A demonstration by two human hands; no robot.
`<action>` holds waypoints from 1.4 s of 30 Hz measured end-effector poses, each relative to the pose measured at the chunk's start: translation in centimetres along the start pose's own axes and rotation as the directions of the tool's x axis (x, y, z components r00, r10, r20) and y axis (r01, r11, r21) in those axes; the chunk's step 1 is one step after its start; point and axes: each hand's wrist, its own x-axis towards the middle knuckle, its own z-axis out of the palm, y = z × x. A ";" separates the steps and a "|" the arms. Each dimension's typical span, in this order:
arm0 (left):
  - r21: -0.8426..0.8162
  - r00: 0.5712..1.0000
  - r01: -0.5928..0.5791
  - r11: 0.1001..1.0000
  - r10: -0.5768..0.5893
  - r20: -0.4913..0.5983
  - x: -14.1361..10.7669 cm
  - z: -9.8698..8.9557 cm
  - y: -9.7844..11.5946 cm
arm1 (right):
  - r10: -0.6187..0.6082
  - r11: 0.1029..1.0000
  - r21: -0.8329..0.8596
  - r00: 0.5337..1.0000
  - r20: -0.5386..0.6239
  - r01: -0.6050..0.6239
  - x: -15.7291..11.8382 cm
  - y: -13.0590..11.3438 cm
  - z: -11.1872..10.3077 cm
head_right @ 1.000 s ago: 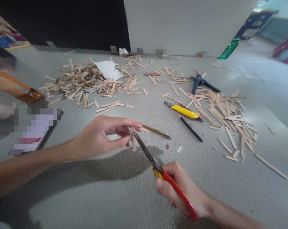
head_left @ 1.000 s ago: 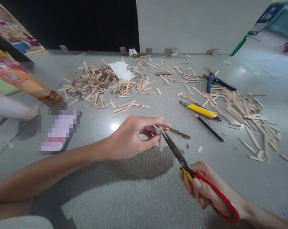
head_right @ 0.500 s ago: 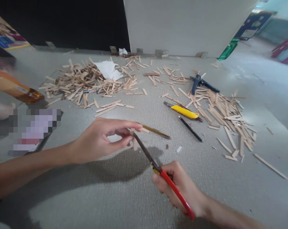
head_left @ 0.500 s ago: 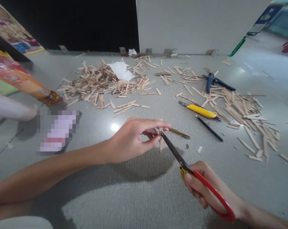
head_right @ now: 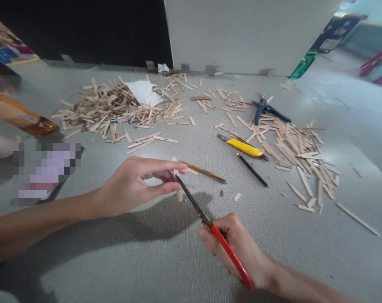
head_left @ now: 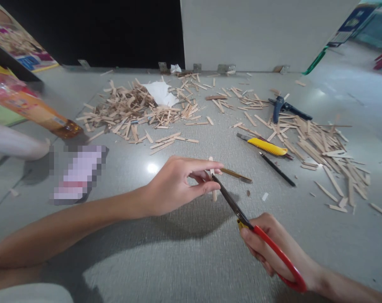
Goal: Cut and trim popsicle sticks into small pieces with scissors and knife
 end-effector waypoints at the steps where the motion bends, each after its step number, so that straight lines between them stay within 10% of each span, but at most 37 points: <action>1: 0.023 1.000 0.003 1.000 -0.003 -0.014 0.0 0.0 0.0 | 0.007 1.000 -0.005 1.000 0.000 -0.007 0.0 -0.2 0.0; 24: 0.133 0.967 -0.002 0.991 -0.032 0.251 1.0 -1.5 -0.4 | 0.163 0.982 0.075 0.980 0.113 -0.172 -0.4 -0.3 -1.0; 42: -0.034 0.965 0.246 0.969 -0.242 0.104 1.5 -1.0 -1.0 | 0.188 0.975 0.124 0.982 -0.006 -0.186 -0.2 0.1 -1.0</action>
